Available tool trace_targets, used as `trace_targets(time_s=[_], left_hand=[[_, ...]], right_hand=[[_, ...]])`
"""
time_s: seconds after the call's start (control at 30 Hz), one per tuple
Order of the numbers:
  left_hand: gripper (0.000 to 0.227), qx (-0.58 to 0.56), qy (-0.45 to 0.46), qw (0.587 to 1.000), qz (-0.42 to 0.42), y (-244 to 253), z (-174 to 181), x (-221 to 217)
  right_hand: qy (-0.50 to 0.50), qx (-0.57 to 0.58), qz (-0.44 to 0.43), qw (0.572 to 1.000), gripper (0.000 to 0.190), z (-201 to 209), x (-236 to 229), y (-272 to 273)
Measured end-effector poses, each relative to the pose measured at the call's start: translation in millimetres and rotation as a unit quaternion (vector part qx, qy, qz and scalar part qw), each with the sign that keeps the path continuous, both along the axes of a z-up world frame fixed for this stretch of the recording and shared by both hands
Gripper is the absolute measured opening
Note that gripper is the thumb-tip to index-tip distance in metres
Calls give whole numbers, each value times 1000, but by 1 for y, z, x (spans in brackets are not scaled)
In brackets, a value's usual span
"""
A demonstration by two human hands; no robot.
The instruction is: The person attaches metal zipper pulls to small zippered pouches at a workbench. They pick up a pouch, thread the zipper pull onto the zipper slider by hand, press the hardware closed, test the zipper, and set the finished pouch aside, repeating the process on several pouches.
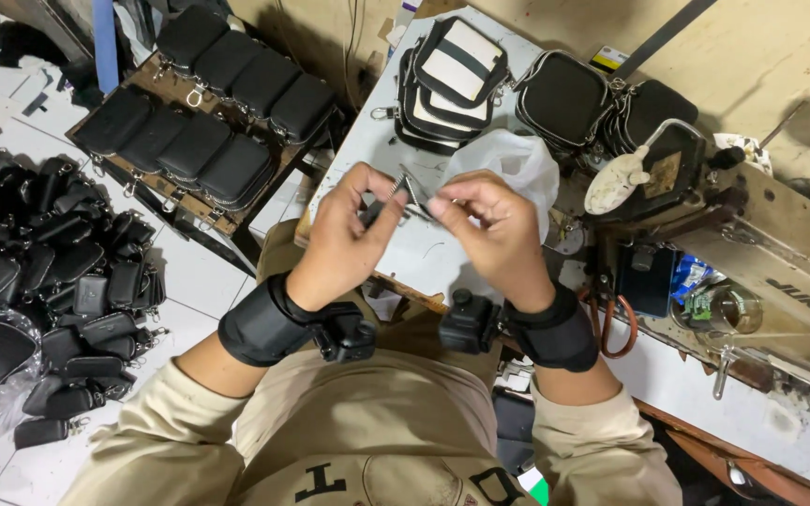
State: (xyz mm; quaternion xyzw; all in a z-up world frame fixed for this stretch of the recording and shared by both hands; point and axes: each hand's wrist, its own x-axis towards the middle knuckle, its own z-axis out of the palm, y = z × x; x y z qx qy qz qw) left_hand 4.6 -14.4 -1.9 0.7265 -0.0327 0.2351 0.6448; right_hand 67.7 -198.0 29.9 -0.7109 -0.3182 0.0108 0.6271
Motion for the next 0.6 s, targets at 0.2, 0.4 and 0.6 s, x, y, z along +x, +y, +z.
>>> trace_targets(time_s=[0.2, 0.4, 0.6], left_hand=[[15, -4, 29, 1000, 4, -8, -8, 6], [12, 11, 6, 1000, 9, -9, -22, 9], [12, -52, -72, 995, 37, -16, -15, 13]], right_hand=[[-114, -109, 40, 987, 5, 13, -1, 4], [-116, -115, -2, 987, 4, -1, 5, 7], [-46, -72, -39, 996, 3, -10, 11, 6]])
